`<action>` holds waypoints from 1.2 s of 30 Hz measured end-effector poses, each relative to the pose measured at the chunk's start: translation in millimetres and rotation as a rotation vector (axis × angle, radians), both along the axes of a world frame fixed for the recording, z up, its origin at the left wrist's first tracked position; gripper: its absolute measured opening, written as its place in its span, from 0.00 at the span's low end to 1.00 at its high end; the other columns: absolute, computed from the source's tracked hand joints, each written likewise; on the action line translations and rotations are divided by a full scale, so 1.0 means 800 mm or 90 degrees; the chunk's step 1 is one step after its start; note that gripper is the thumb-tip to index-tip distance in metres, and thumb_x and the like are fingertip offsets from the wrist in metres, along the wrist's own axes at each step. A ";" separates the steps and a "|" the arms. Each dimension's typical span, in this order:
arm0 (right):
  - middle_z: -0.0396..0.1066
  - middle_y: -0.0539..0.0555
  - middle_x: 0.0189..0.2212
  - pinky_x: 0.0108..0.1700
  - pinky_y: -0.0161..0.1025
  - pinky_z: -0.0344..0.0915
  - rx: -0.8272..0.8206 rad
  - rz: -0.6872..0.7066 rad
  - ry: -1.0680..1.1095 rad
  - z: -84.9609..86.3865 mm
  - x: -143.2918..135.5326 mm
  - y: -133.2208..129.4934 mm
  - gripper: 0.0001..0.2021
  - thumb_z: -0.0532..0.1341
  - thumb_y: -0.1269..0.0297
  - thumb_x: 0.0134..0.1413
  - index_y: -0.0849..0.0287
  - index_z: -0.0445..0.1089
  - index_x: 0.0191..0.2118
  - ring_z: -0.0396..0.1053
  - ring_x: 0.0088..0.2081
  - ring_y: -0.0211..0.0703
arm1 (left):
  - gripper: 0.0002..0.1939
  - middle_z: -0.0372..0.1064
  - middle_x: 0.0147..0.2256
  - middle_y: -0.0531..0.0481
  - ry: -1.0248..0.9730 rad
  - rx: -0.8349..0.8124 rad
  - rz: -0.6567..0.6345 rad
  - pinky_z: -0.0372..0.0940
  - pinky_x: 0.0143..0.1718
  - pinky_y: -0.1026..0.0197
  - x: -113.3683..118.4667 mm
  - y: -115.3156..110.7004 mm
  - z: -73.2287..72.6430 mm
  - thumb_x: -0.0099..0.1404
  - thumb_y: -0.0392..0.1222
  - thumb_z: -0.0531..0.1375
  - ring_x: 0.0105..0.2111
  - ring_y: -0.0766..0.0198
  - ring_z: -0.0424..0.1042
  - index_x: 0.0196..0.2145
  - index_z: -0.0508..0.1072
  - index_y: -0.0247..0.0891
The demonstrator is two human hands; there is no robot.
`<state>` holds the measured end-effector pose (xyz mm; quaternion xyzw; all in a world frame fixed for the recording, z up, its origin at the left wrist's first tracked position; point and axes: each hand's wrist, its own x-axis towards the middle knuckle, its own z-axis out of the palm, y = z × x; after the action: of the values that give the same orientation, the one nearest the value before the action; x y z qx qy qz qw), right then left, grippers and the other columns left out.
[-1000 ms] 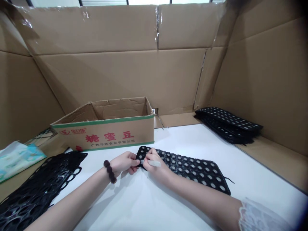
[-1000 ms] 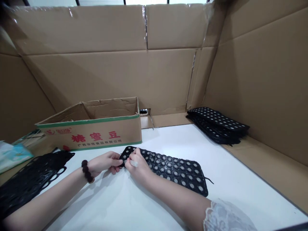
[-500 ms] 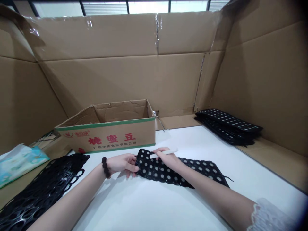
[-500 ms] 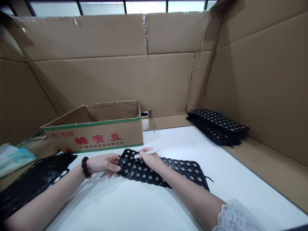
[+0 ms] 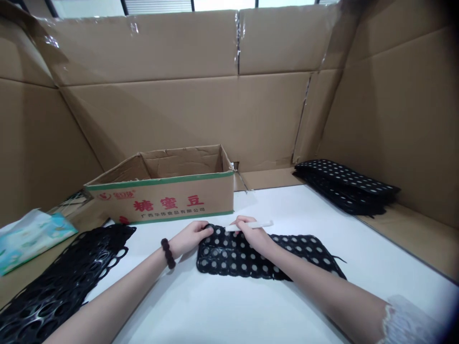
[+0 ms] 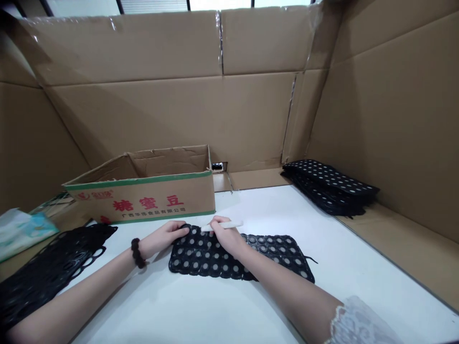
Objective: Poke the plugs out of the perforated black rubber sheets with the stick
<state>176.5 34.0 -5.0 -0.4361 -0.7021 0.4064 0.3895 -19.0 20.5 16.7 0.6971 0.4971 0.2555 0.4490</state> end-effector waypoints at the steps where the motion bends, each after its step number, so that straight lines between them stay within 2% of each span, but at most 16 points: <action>1: 0.66 0.50 0.23 0.36 0.36 0.57 -0.005 0.003 -0.004 0.000 0.000 0.000 0.13 0.47 0.65 0.50 0.60 0.66 0.24 0.63 0.31 0.39 | 0.14 0.62 0.24 0.54 -0.024 -0.028 -0.002 0.55 0.28 0.65 -0.001 0.001 -0.001 0.55 0.50 0.52 0.25 0.67 0.60 0.26 0.63 0.34; 5: 0.65 0.49 0.22 0.37 0.36 0.56 -0.018 0.009 -0.027 0.001 -0.003 -0.004 0.12 0.48 0.64 0.49 0.60 0.68 0.28 0.63 0.31 0.40 | 0.12 0.61 0.25 0.53 -0.094 -0.040 -0.011 0.55 0.29 0.65 -0.002 0.001 -0.005 0.54 0.47 0.54 0.26 0.67 0.60 0.28 0.63 0.34; 10: 0.65 0.49 0.23 0.37 0.36 0.57 -0.017 0.010 -0.021 0.001 -0.006 -0.005 0.13 0.48 0.65 0.50 0.60 0.68 0.27 0.63 0.31 0.39 | 0.08 0.56 0.22 0.56 -0.092 -0.073 0.022 0.53 0.26 0.66 0.000 0.000 -0.008 0.54 0.44 0.51 0.23 0.68 0.57 0.26 0.60 0.36; 14: 0.65 0.49 0.23 0.37 0.36 0.57 -0.001 0.026 -0.026 0.000 -0.008 -0.007 0.13 0.47 0.66 0.50 0.59 0.68 0.27 0.63 0.31 0.39 | 0.09 0.54 0.22 0.56 -0.014 0.017 0.009 0.53 0.28 0.65 0.001 -0.001 -0.005 0.56 0.44 0.48 0.25 0.67 0.56 0.23 0.59 0.36; 19: 0.64 0.48 0.24 0.35 0.35 0.57 0.028 0.053 -0.050 -0.001 -0.011 -0.012 0.12 0.47 0.66 0.51 0.60 0.66 0.28 0.62 0.31 0.38 | 0.14 0.57 0.24 0.55 0.119 0.132 -0.082 0.54 0.28 0.65 0.002 -0.004 0.001 0.58 0.49 0.47 0.26 0.67 0.56 0.25 0.60 0.36; 23: 0.60 0.48 0.24 0.32 0.34 0.56 0.101 0.061 -0.101 0.001 -0.013 -0.017 0.11 0.46 0.65 0.53 0.59 0.61 0.27 0.59 0.29 0.37 | 0.13 0.59 0.24 0.55 0.159 0.194 -0.116 0.54 0.29 0.66 0.003 -0.005 0.000 0.60 0.46 0.45 0.26 0.67 0.58 0.25 0.61 0.37; 27: 0.55 0.48 0.22 0.32 0.35 0.55 0.204 0.063 -0.207 -0.003 -0.020 -0.020 0.10 0.45 0.68 0.53 0.58 0.55 0.23 0.56 0.29 0.38 | 0.13 0.59 0.23 0.55 0.193 0.254 -0.075 0.53 0.28 0.65 0.009 -0.011 -0.007 0.61 0.44 0.45 0.25 0.67 0.58 0.23 0.60 0.37; 30: 0.56 0.50 0.23 0.34 0.36 0.54 0.251 0.046 -0.261 -0.009 -0.028 -0.017 0.08 0.46 0.71 0.52 0.58 0.55 0.24 0.56 0.31 0.40 | 0.13 0.58 0.21 0.55 0.210 0.287 -0.045 0.52 0.26 0.65 0.014 -0.017 -0.009 0.61 0.43 0.45 0.23 0.67 0.56 0.22 0.59 0.38; 34: 0.58 0.52 0.24 0.36 0.39 0.54 0.328 0.006 -0.299 -0.011 -0.032 -0.010 0.07 0.47 0.71 0.51 0.58 0.56 0.25 0.55 0.32 0.42 | 0.12 0.58 0.22 0.55 0.199 0.290 -0.052 0.53 0.27 0.66 0.013 -0.020 -0.006 0.61 0.44 0.45 0.23 0.67 0.56 0.23 0.58 0.38; 36: 0.58 0.51 0.24 0.37 0.39 0.54 0.307 0.024 -0.280 -0.007 -0.026 -0.006 0.08 0.47 0.70 0.51 0.58 0.56 0.23 0.56 0.32 0.41 | 0.12 0.58 0.22 0.55 0.184 0.285 -0.063 0.53 0.28 0.66 0.009 -0.016 -0.004 0.61 0.45 0.44 0.24 0.67 0.57 0.23 0.58 0.38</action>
<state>155.5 29.1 -10.4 -0.3958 -0.8533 0.1312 0.3130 -11.7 7.9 13.4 0.8317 0.4528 0.2344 0.2197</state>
